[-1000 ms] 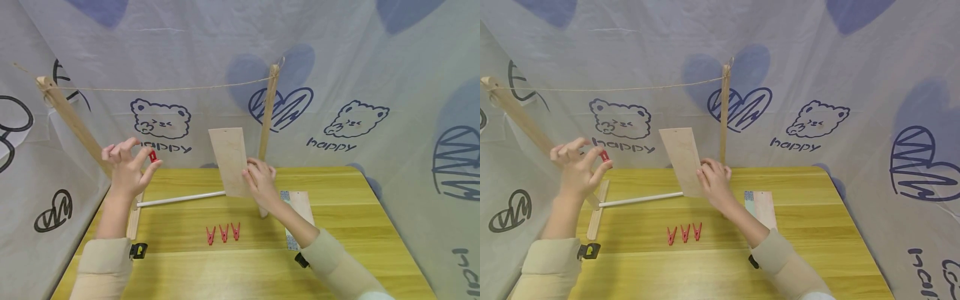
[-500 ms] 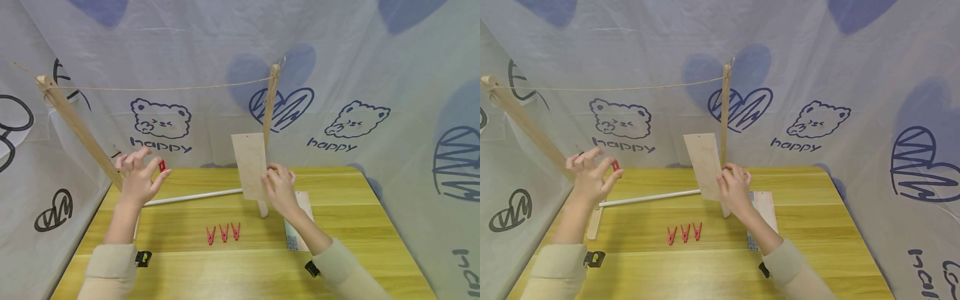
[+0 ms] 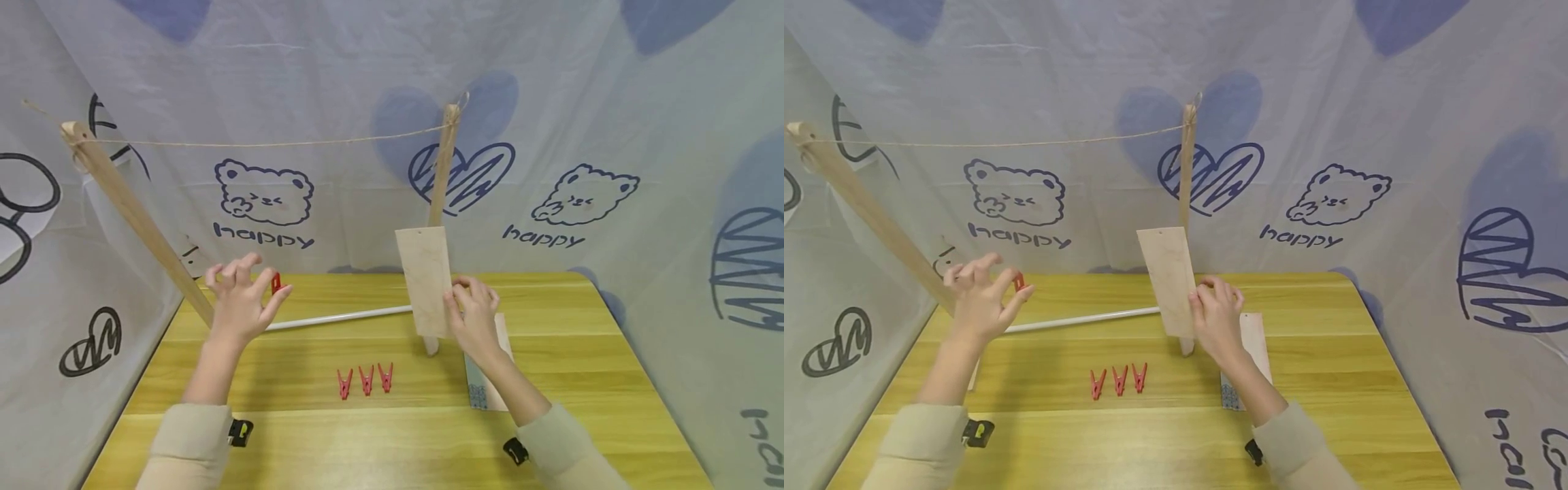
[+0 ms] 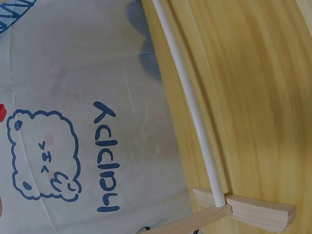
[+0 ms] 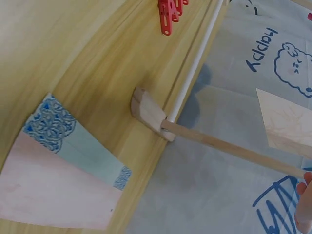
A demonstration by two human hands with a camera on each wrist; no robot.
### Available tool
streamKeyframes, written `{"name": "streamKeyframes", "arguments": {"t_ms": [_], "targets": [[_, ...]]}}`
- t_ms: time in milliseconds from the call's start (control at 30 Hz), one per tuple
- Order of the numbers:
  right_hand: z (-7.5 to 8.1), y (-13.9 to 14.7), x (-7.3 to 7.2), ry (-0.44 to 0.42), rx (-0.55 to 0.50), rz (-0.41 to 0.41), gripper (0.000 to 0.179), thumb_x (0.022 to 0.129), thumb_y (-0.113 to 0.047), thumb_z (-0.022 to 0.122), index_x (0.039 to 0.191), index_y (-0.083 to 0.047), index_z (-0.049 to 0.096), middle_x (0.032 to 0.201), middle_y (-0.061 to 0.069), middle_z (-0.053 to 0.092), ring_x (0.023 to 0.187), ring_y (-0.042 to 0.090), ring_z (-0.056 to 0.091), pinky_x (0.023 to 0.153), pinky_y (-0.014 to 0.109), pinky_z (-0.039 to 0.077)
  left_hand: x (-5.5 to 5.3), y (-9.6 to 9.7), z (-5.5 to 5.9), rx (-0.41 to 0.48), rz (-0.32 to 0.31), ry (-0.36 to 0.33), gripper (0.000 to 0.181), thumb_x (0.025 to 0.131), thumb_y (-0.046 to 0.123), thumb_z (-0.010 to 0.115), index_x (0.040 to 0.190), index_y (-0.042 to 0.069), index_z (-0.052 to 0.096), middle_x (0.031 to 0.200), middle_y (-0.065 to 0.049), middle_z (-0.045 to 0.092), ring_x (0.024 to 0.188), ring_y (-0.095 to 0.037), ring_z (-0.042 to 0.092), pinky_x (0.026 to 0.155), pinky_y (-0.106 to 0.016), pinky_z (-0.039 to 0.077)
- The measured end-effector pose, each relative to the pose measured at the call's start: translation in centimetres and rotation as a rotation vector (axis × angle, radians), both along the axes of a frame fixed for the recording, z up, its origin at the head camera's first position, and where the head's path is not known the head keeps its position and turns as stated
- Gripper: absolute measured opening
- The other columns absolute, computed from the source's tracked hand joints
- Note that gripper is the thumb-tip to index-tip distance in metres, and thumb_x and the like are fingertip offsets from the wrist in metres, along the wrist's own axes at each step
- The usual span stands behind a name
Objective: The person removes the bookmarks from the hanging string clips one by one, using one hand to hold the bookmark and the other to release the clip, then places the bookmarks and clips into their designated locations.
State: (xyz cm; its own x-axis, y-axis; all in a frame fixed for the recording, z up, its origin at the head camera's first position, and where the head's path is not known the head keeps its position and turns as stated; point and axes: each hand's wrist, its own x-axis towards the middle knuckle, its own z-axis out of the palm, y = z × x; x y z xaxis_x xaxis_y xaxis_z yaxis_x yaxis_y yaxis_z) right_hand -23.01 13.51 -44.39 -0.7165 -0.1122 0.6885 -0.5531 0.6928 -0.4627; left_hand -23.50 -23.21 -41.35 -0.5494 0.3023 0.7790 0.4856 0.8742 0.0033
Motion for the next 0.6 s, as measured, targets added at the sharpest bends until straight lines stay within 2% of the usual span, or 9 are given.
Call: {"name": "streamKeyframes", "arguments": {"t_ms": [200,333,500,600], "targets": [[-0.8,0.9,0.0,0.008,-0.011,-0.023,0.052,0.097,-0.044,0.033,0.075,-0.003,0.057,0.104,0.018,0.055,0.100,0.035,0.047,0.091,0.058,0.018,0.3,0.4,-0.7,-0.007,0.011,-0.036,0.064,0.091,0.059,0.028,0.089,0.002,0.056,0.116,-0.018,0.034,0.109,-0.034,0.020,0.086,-0.061,0.012],[-1.3,1.6,0.1,0.011,-0.016,-0.039,0.051,0.097,-0.042,0.036,0.078,-0.001,0.059,0.103,0.020,0.055,0.100,0.036,0.046,0.090,0.058,0.019,0.2,0.5,-1.6,-0.011,0.017,-0.040,0.065,0.091,0.061,0.025,0.087,0.003,0.055,0.117,-0.017,0.035,0.109,-0.034,0.021,0.087,-0.060,0.013],[-2.2,2.4,0.1,0.020,-0.033,-0.075,0.059,0.095,-0.049,0.033,0.079,0.001,0.061,0.103,0.021,0.055,0.099,0.037,0.045,0.089,0.058,0.018,0.3,0.9,-2.5,-0.005,0.021,-0.076,0.065,0.090,0.061,0.024,0.086,0.005,0.056,0.118,-0.017,0.036,0.110,-0.034,0.022,0.087,-0.060,0.013],[-2.7,3.0,0.1,0.029,-0.047,-0.094,0.061,0.095,-0.050,0.032,0.077,0.001,0.061,0.102,0.021,0.056,0.098,0.037,0.045,0.089,0.059,0.017,0.4,1.1,-2.9,0.000,0.002,-0.103,0.065,0.091,0.061,0.024,0.085,0.004,0.056,0.118,-0.018,0.036,0.110,-0.034,0.022,0.087,-0.060,0.013]]}}
